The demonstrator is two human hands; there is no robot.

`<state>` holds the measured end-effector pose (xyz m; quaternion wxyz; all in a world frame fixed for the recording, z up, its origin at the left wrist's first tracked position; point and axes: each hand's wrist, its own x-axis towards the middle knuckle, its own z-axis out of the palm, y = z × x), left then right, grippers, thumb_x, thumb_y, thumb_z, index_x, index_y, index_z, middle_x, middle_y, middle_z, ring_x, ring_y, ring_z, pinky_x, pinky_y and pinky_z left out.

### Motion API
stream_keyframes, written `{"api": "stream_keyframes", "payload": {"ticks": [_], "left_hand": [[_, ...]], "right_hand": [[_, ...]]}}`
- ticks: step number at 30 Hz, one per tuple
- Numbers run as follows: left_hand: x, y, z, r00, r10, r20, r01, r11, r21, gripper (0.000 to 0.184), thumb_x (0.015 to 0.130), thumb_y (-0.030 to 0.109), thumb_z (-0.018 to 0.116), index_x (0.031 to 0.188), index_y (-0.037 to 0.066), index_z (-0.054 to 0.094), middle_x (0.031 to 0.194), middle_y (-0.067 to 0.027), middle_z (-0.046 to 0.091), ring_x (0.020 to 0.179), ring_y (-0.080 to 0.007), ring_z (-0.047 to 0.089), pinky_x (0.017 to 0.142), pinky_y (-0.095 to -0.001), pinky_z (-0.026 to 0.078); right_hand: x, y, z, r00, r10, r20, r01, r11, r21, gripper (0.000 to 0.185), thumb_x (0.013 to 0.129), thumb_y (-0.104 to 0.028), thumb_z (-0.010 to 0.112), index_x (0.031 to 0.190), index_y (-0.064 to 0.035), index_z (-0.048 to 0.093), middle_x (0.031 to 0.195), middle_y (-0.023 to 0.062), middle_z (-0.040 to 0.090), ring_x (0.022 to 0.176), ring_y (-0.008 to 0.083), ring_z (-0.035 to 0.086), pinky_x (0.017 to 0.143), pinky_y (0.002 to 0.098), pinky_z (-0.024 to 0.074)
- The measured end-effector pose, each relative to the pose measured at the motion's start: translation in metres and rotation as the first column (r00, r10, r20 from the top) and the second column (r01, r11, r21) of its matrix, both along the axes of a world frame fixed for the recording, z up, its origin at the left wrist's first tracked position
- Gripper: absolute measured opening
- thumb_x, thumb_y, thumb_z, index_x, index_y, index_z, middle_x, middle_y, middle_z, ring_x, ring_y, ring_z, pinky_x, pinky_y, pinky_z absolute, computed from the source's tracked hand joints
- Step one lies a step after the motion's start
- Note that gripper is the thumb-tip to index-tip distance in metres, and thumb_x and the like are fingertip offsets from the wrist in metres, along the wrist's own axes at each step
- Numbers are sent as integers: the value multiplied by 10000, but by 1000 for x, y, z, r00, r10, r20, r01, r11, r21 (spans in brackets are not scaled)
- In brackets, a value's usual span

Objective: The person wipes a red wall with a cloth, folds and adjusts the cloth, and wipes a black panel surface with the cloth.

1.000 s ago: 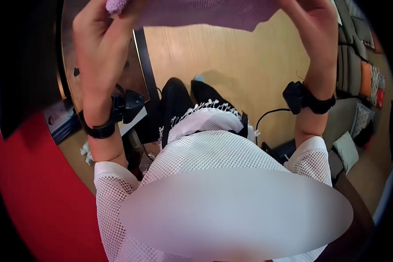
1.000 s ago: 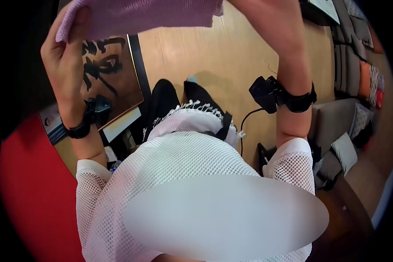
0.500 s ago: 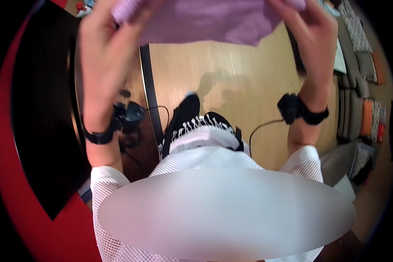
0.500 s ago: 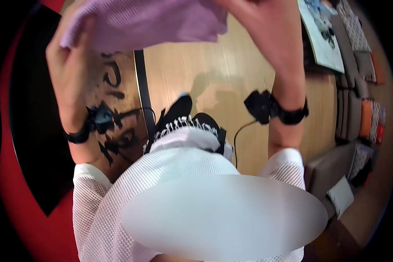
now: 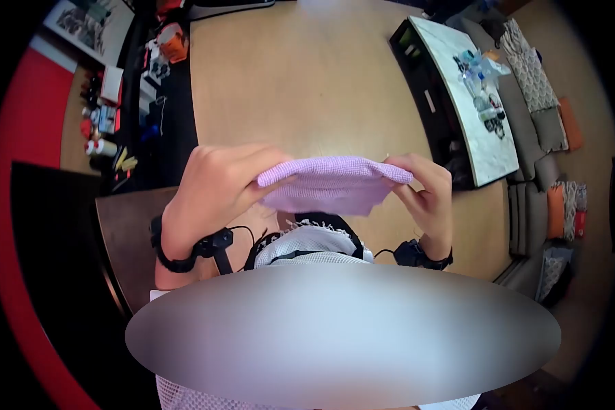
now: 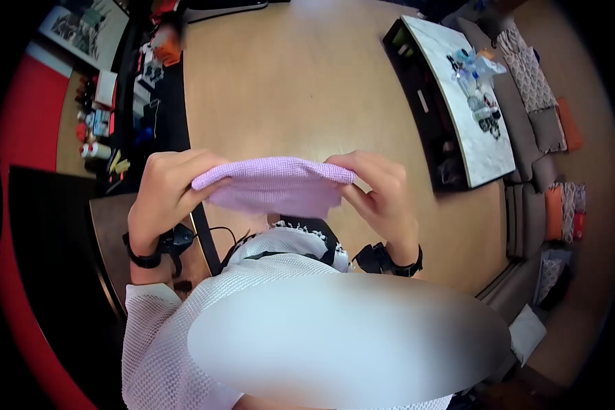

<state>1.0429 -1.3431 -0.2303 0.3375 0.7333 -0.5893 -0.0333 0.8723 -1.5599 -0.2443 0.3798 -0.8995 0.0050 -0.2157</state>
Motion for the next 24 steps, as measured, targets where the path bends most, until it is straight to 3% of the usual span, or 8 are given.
{"api": "stream_keyframes", "payload": {"ticks": [1,8,11,12,17,20,24], "left_hand": [[30,-22,6,999,5,54,-5,1000,-1,179,669,116,627,822,25,624,710,-120,592,600,-282,574,531,-307,441],[222,-147,-4,980,157,-119,-170,979,-111,183,658,122,672,826,63,631,744,-59,581,575,-232,552,509,-291,435],[318,-194,-3,975,212,-63,-214,976,-27,191,650,13,648,839,2,619,865,-115,574,688,-209,545,580,-273,411],[349,-211,-6,970,235,-69,-236,971,-21,175,649,21,650,818,-4,612,792,-110,569,652,-222,517,579,-283,400],[525,-305,-2,989,101,-104,-100,995,13,155,665,79,639,805,17,611,709,-97,564,642,-253,521,573,-307,415],[621,-384,10,998,7,-60,-4,999,48,165,693,149,617,836,67,627,725,-65,574,661,-234,547,566,-311,436],[738,-500,2,988,-135,-73,138,990,35,153,707,129,598,830,41,620,711,-79,554,638,-248,530,562,-317,424]], "right_hand": [[32,-22,7,1000,0,-6,0,1000,16,237,627,41,629,862,18,605,729,123,602,665,243,600,582,295,463],[252,-160,13,994,105,0,-105,994,-5,220,658,-30,632,877,-9,618,768,103,617,679,239,600,581,293,464],[359,-218,-7,987,158,36,-156,986,-61,204,688,-64,620,888,-20,623,780,103,621,682,247,600,584,293,462],[392,-234,-8,988,155,18,-154,987,-52,201,695,-68,618,889,-19,622,781,106,621,683,252,599,589,294,463],[547,-320,5,995,92,-30,-90,994,56,180,719,-78,619,883,-3,621,777,118,619,676,248,597,611,293,464],[623,-381,4,996,-57,-63,68,981,183,170,720,-69,624,869,14,619,764,119,615,667,226,594,615,285,459],[717,-476,-7,976,-190,-107,209,956,206,149,715,-42,623,847,26,614,744,116,611,663,214,593,605,276,453]]}}
